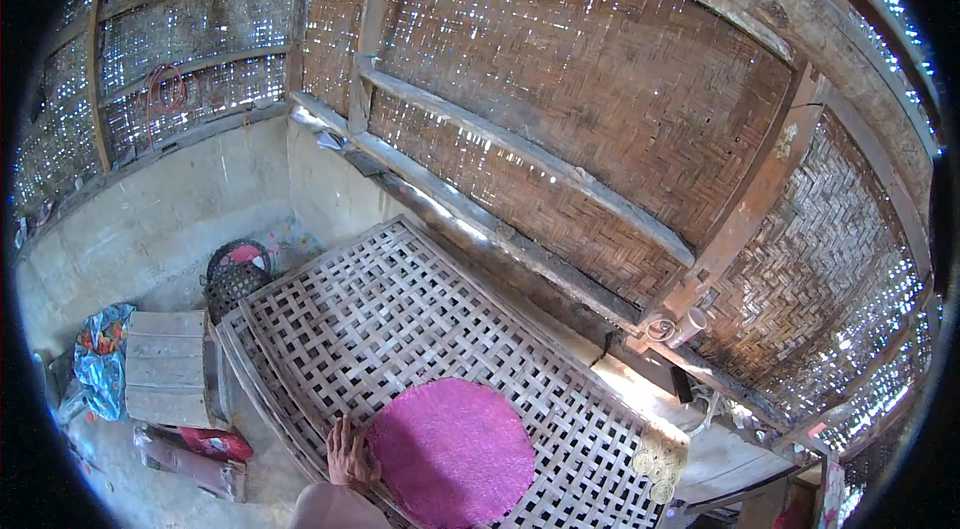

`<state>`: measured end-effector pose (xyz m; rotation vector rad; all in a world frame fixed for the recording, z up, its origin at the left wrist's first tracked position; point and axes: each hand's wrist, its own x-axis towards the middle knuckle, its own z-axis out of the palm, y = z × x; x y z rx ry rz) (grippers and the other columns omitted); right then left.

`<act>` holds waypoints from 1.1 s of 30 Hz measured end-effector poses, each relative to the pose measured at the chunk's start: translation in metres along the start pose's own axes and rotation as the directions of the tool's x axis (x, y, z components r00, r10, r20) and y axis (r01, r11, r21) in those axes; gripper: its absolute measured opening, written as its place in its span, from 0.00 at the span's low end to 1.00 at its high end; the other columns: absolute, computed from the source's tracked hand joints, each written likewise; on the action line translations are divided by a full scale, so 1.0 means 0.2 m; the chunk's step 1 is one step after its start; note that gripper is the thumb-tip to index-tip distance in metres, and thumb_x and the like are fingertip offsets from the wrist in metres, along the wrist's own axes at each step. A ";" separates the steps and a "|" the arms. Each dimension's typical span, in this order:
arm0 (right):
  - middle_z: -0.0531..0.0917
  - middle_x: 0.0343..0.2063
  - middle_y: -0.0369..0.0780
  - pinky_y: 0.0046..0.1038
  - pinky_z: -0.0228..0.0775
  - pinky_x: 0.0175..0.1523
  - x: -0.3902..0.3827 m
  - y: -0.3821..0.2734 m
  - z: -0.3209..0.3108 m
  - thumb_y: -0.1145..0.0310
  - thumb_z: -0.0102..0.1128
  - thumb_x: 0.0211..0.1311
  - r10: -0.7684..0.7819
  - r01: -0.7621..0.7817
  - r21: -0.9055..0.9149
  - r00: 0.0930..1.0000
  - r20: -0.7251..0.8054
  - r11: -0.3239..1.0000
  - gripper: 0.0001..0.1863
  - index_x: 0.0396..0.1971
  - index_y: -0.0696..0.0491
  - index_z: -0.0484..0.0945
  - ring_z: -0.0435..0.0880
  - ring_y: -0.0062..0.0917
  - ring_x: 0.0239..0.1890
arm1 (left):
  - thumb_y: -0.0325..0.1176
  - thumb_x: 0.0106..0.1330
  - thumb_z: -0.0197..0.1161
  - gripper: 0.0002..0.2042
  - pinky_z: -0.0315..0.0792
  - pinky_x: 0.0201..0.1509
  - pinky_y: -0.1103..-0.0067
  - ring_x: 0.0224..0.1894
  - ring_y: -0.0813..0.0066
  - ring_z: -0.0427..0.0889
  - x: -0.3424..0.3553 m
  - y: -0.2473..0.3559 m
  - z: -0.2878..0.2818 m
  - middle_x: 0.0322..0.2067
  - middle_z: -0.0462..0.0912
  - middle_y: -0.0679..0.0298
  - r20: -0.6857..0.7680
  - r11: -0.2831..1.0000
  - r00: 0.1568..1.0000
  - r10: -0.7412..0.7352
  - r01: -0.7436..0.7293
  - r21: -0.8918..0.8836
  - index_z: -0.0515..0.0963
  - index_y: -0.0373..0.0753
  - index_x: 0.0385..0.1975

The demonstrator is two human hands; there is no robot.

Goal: The person picks up spiral-shaped dough pieces from a pink tray by hand and arranges them onto a metal wire rack; the person then moves the empty tray and picks up another tray to continue the action.

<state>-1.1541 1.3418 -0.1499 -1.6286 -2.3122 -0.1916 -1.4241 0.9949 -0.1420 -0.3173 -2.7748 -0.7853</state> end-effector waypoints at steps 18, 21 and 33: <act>0.63 0.66 0.49 0.50 0.44 0.70 -0.04 0.11 0.02 0.46 0.42 0.67 -0.063 0.063 -0.030 0.998 0.012 0.998 0.34 0.65 0.53 0.63 0.58 0.47 0.68 | 0.38 0.40 0.60 0.34 0.52 0.71 0.56 0.68 0.44 0.58 -0.03 -0.04 0.03 0.65 0.61 0.44 0.028 0.999 0.999 -0.028 0.029 -0.016 0.72 0.38 0.56; 0.63 0.66 0.49 0.50 0.44 0.70 -0.05 0.12 0.02 0.46 0.42 0.67 -0.073 0.073 -0.030 0.997 0.011 0.997 0.33 0.65 0.54 0.63 0.58 0.47 0.68 | 0.38 0.41 0.60 0.34 0.52 0.72 0.56 0.68 0.44 0.58 -0.03 -0.06 0.05 0.65 0.60 0.43 0.001 1.000 1.000 -0.015 0.015 0.014 0.72 0.38 0.56; 0.63 0.66 0.49 0.50 0.45 0.69 -0.07 0.22 0.04 0.47 0.43 0.68 -0.067 0.067 -0.045 0.998 0.003 0.997 0.33 0.65 0.54 0.64 0.58 0.47 0.68 | 0.36 0.42 0.61 0.34 0.52 0.71 0.56 0.68 0.45 0.58 -0.03 -0.05 0.03 0.66 0.61 0.46 0.027 0.999 0.998 -0.052 0.052 0.002 0.72 0.41 0.57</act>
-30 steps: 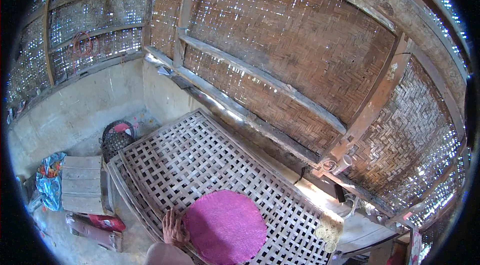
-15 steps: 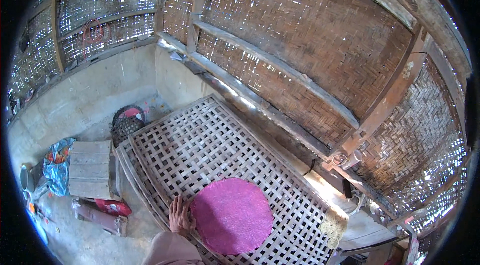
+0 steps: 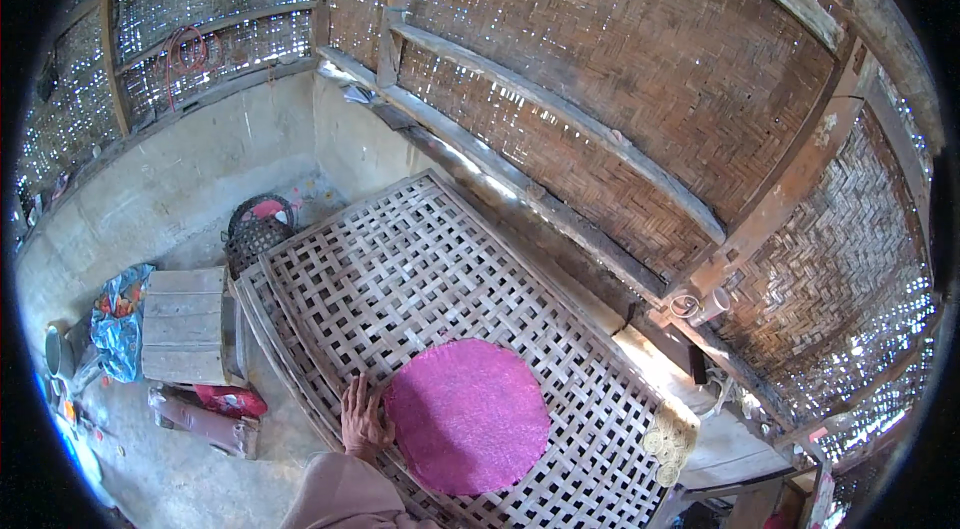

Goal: The person picks up spiral-shaped dough pieces from a pink tray by hand and arranges them onto a metal wire rack; the person then moves the empty tray and picks up another tray to continue the action.

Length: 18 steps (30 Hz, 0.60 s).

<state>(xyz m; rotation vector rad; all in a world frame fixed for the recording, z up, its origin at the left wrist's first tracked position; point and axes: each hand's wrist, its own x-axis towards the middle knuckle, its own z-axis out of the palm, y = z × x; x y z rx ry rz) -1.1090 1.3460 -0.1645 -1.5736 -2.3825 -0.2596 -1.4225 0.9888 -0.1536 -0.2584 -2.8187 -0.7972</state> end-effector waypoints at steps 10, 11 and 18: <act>0.64 0.66 0.49 0.49 0.44 0.71 0.01 0.14 -0.02 0.50 0.48 0.66 0.314 -0.304 -0.107 0.946 0.087 0.947 0.32 0.63 0.57 0.65 0.57 0.45 0.69 | 0.34 0.46 0.58 0.31 0.54 0.70 0.55 0.68 0.44 0.59 0.16 0.13 0.19 0.65 0.61 0.45 0.007 0.988 0.990 0.142 -0.142 0.063 0.70 0.39 0.57; 0.63 0.66 0.49 0.49 0.42 0.71 0.06 0.11 -0.05 0.50 0.48 0.67 0.326 -0.319 -0.079 0.938 0.120 0.945 0.32 0.63 0.57 0.65 0.57 0.43 0.70 | 0.34 0.47 0.57 0.31 0.54 0.70 0.54 0.68 0.44 0.59 0.17 0.16 0.20 0.65 0.61 0.46 -0.029 0.988 0.990 0.141 -0.139 0.069 0.70 0.39 0.57; 0.62 0.66 0.47 0.52 0.43 0.70 0.28 0.13 -0.08 0.50 0.48 0.64 0.291 -0.295 0.013 0.949 0.123 0.956 0.33 0.64 0.55 0.64 0.55 0.44 0.70 | 0.48 0.67 0.52 0.25 0.54 0.69 0.51 0.67 0.43 0.60 0.11 0.17 0.34 0.66 0.63 0.47 -0.142 0.944 0.948 0.285 -0.252 0.211 0.70 0.39 0.59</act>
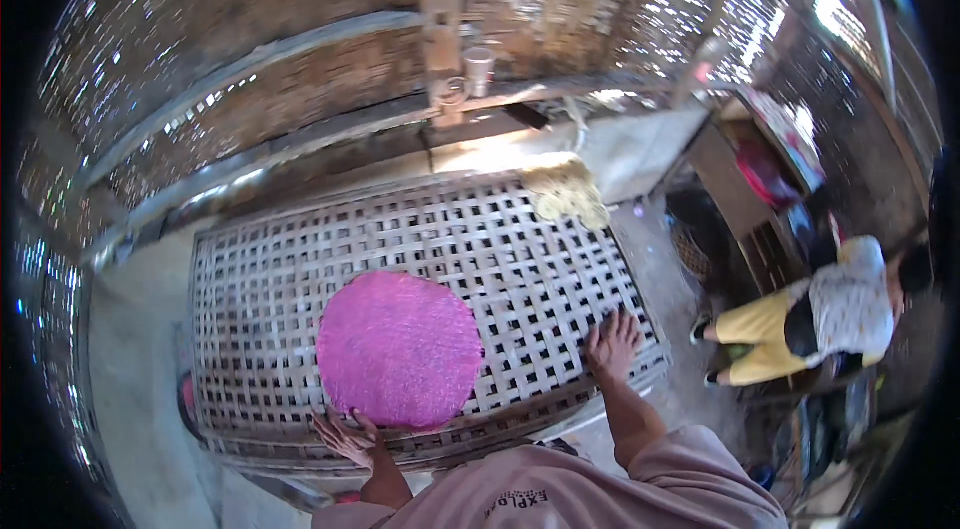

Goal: The person picks up spiral-shaped dough pieces from a pink tray by hand and arranges them onto a metal wire rack; the person then moves the empty tray and picks up another tray to continue the action.

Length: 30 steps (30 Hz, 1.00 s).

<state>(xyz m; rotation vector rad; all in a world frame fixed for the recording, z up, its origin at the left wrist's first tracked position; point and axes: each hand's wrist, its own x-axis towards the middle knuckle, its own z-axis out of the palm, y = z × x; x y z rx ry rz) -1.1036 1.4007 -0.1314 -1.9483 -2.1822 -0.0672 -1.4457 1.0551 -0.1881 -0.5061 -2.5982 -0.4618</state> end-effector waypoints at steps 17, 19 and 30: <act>0.65 0.65 0.48 0.50 0.45 0.70 -0.06 0.36 -0.08 0.49 0.48 0.65 0.036 -0.028 0.109 0.997 -0.072 0.994 0.32 0.61 0.57 0.66 0.59 0.44 0.68 | 0.57 0.64 0.57 0.28 0.55 0.69 0.50 0.68 0.45 0.59 -0.20 0.17 -0.17 0.66 0.62 0.50 0.118 0.995 0.991 -0.064 0.054 0.084 0.76 0.43 0.56; 0.65 0.65 0.48 0.50 0.46 0.69 -0.05 0.42 -0.07 0.49 0.47 0.65 0.043 -0.038 0.083 0.997 -0.062 0.996 0.32 0.61 0.57 0.67 0.59 0.44 0.68 | 0.55 0.68 0.54 0.25 0.56 0.68 0.51 0.67 0.48 0.60 -0.24 0.22 -0.20 0.64 0.66 0.52 0.139 0.995 0.987 -0.080 0.072 0.062 0.78 0.44 0.54; 0.69 0.60 0.50 0.50 0.49 0.69 -0.14 0.73 -0.16 0.55 0.52 0.61 -0.058 0.092 0.356 0.993 -0.106 0.930 0.27 0.54 0.58 0.72 0.61 0.45 0.66 | 0.41 0.67 0.58 0.17 0.69 0.54 0.60 0.53 0.54 0.77 -0.39 0.26 -0.17 0.52 0.77 0.52 0.091 0.961 0.990 0.106 -0.078 -0.265 0.77 0.35 0.48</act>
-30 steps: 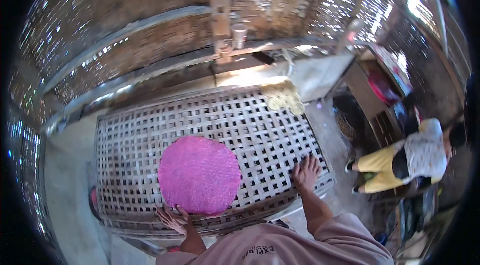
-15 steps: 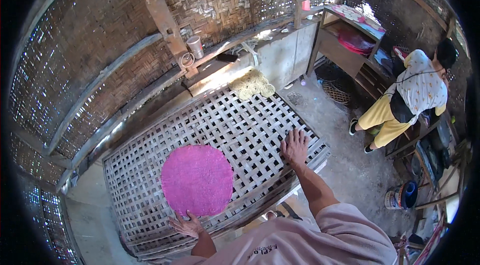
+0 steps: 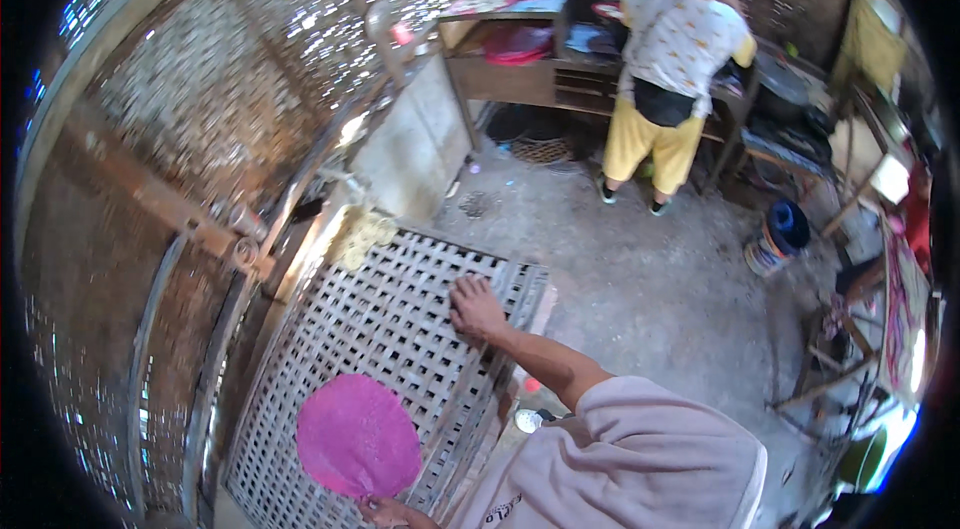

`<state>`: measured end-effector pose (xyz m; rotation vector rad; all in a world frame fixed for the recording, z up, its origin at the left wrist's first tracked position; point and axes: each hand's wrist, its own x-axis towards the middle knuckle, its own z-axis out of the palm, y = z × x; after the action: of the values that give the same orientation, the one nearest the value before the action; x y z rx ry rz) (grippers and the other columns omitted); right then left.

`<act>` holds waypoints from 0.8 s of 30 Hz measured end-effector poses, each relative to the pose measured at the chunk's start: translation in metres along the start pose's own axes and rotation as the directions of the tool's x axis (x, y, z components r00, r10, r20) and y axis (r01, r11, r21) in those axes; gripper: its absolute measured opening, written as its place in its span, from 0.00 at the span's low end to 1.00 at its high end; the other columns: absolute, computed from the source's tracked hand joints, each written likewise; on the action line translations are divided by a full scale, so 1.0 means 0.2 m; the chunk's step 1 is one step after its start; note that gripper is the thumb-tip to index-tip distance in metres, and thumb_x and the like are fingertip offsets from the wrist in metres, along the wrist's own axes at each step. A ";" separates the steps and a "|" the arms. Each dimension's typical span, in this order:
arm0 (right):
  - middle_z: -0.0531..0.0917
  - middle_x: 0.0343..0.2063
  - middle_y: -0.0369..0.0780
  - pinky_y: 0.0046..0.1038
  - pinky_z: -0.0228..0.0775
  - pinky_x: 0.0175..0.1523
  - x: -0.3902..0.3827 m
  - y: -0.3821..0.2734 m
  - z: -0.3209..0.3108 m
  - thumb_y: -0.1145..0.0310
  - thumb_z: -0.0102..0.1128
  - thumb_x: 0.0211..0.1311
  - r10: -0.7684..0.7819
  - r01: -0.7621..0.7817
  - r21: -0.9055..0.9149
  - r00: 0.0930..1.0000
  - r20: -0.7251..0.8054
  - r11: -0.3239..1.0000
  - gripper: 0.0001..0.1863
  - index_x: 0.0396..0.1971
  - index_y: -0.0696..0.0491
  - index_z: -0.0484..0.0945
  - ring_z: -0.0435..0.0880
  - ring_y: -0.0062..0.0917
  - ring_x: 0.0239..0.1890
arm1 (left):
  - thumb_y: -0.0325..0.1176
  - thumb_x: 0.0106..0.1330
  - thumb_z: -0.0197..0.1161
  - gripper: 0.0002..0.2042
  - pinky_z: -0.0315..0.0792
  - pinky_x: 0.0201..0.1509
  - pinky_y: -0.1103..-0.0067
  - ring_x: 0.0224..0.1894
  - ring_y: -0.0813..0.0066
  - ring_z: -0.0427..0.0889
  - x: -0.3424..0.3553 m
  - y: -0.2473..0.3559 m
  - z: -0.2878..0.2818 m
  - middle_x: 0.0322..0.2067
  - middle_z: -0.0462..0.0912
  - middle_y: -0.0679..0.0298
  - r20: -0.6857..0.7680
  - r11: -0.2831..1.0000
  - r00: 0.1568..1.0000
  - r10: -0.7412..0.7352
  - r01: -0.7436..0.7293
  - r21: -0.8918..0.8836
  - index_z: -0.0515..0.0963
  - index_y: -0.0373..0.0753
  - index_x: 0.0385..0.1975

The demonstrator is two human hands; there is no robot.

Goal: The person picks up spiral-shaped dough pieces from a pink tray by hand and arranges them onto a metal wire rack; the person then moves the empty tray and picks up another tray to continue the action.

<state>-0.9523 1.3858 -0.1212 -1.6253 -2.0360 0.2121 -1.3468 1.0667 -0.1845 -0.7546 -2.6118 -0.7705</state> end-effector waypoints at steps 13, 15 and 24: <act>0.77 0.53 0.45 0.40 0.75 0.47 -1.35 0.40 -0.62 0.26 0.48 0.56 0.196 -0.767 0.633 0.608 0.770 -0.105 0.48 0.58 0.57 0.71 0.78 0.31 0.51 | 0.34 0.68 0.58 0.18 0.75 0.49 0.70 0.48 0.57 0.79 -1.06 1.64 -0.73 0.48 0.77 0.46 0.614 0.646 0.746 0.258 0.339 -0.684 0.72 0.26 0.51; 0.77 0.54 0.45 0.36 0.77 0.45 -1.49 0.45 -0.88 0.25 0.45 0.56 0.168 -0.736 0.586 0.565 0.808 -0.340 0.49 0.60 0.56 0.69 0.78 0.34 0.52 | 0.31 0.68 0.58 0.16 0.74 0.49 0.71 0.48 0.61 0.79 -1.34 1.67 -0.67 0.48 0.77 0.48 0.629 0.459 0.590 0.506 0.433 -0.776 0.73 0.25 0.49; 0.80 0.52 0.43 0.29 0.75 0.57 -2.34 1.11 -1.53 0.69 0.56 0.65 0.396 0.001 0.786 0.864 0.311 -0.618 0.26 0.62 0.58 0.67 0.81 0.27 0.51 | 0.26 0.64 0.63 0.11 0.72 0.50 0.74 0.43 0.69 0.81 -2.33 1.87 -1.30 0.38 0.83 0.59 0.371 0.493 -0.388 0.844 0.285 -0.822 0.77 0.30 0.44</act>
<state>-0.5461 0.9433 -0.0962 -0.4716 -0.1753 1.5128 -0.7197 1.0004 -0.0226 -3.9926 -1.7827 -1.1438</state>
